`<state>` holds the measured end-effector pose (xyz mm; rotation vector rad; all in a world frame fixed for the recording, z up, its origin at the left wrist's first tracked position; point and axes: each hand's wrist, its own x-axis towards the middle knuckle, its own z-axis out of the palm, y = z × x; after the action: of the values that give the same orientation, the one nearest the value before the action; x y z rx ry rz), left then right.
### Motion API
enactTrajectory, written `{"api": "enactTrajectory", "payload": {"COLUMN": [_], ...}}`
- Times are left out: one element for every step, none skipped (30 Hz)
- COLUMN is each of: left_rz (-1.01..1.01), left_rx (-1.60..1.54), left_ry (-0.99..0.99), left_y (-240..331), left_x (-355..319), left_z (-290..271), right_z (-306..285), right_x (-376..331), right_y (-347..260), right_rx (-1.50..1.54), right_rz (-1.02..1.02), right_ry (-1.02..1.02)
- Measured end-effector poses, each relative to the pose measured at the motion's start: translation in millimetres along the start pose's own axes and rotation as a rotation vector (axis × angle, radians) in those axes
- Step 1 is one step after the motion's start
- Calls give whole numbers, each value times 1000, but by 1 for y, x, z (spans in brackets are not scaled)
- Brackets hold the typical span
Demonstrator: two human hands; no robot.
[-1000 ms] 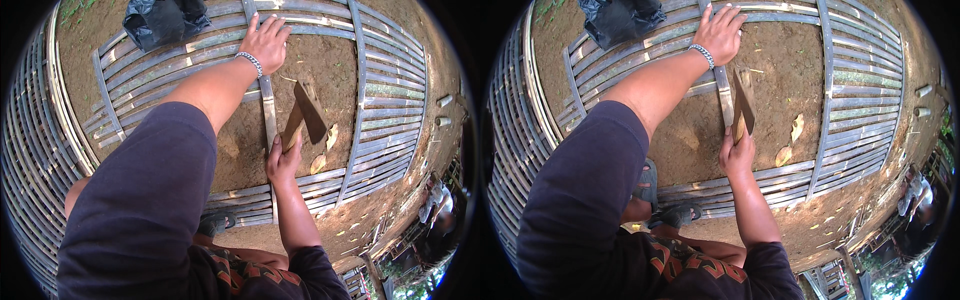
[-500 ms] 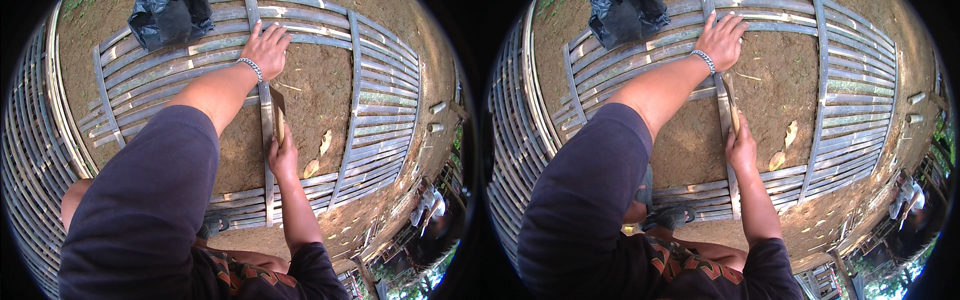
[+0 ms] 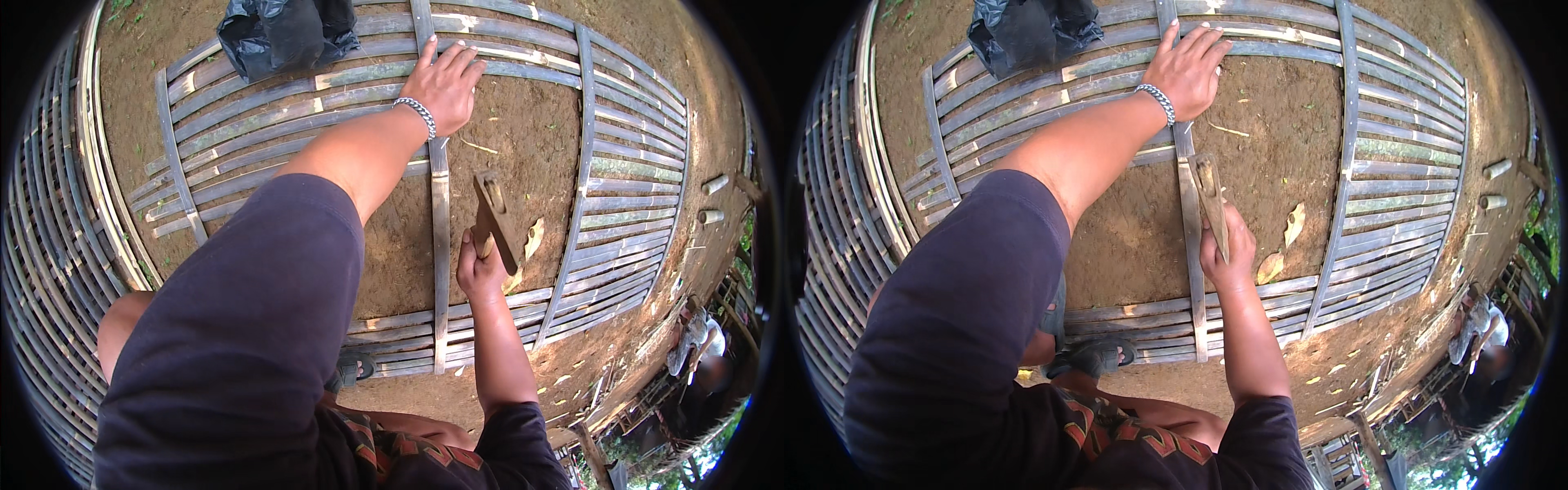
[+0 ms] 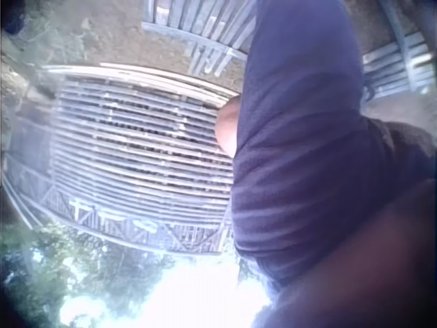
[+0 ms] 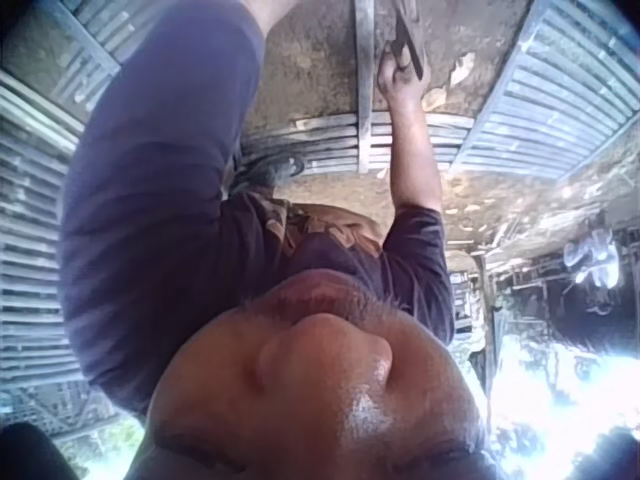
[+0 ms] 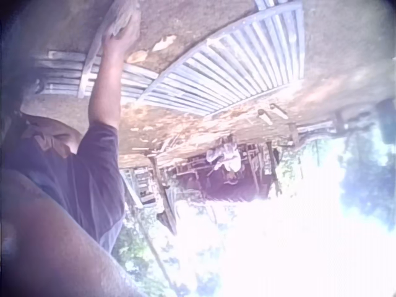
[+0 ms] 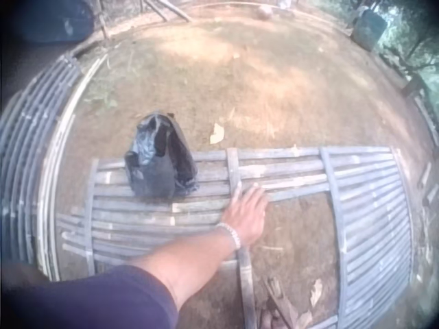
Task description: The person uses a hammer to drive nails into a bamboo lattice structure laid on the ground. They repeatedly pick up nails from a black plastic bag and secure the bamboo strips together. The person works on the structure from a standing position, occasionally adjusting the bamboo pieces.
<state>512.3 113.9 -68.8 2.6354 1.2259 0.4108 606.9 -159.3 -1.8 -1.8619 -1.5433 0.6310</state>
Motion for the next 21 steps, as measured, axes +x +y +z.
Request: {"api": "enactTrajectory", "payload": {"left_rz": [-5,-8,-9,-7,-5,-4,-5,0,-2,1,5,8,10,13,16,13,12,12,16,14,17], "left_rx": [-11,-20,-22,-29,-35,-37,-38,-41,-47,-57,-66,-69,-66,-63,-60,-61,-61,-60,-64,-83,-125], "left_ry": [-4,18,20,24,27,32,34,42,44,48,50,53,59,64,69,59,63,67,72,90,85], "left_y": [0,-1,-3,-3,-2,-3,-4,-4,-3,-2,-1,-1,-2,-3,-2,-2,-2,-3,-3,-4,-5], "left_x": [-1,-2,-3,-2,-2,-2,-4,-2,-2,-1,0,0,0,0,1,-1,-1,-1,-1,-1,-4], "left_z": [1,1,2,2,2,2,2,2,1,1,1,1,2,3,5,5,6,6,5,3,2], "right_z": [-7,-7,-5,-7,-3,4,12,19,32,44,53,67,75,82,85,83,85,88,89,90,92], "right_x": [2,8,14,13,15,20,23,30,28,26,32,32,32,31,29,28,27,28,29,30,31], "right_y": [-5,-9,-16,-19,-22,-24,-29,-37,-32,-28,-44,-41,-38,-35,-32,-32,-30,-28,-28,-28,-28], "right_rx": [21,12,3,11,42,74,108,105,296,478,743,862,905,949,994,1007,1005,1003,998,980,963], "right_rz": [11,32,54,260,308,356,407,507,616,724,799,744,745,745,744,728,724,720,715,714,713], "right_ry": [-29,21,71,2,51,101,147,179,212,270,351,444,481,519,558,555,566,577,594,592,590]}}
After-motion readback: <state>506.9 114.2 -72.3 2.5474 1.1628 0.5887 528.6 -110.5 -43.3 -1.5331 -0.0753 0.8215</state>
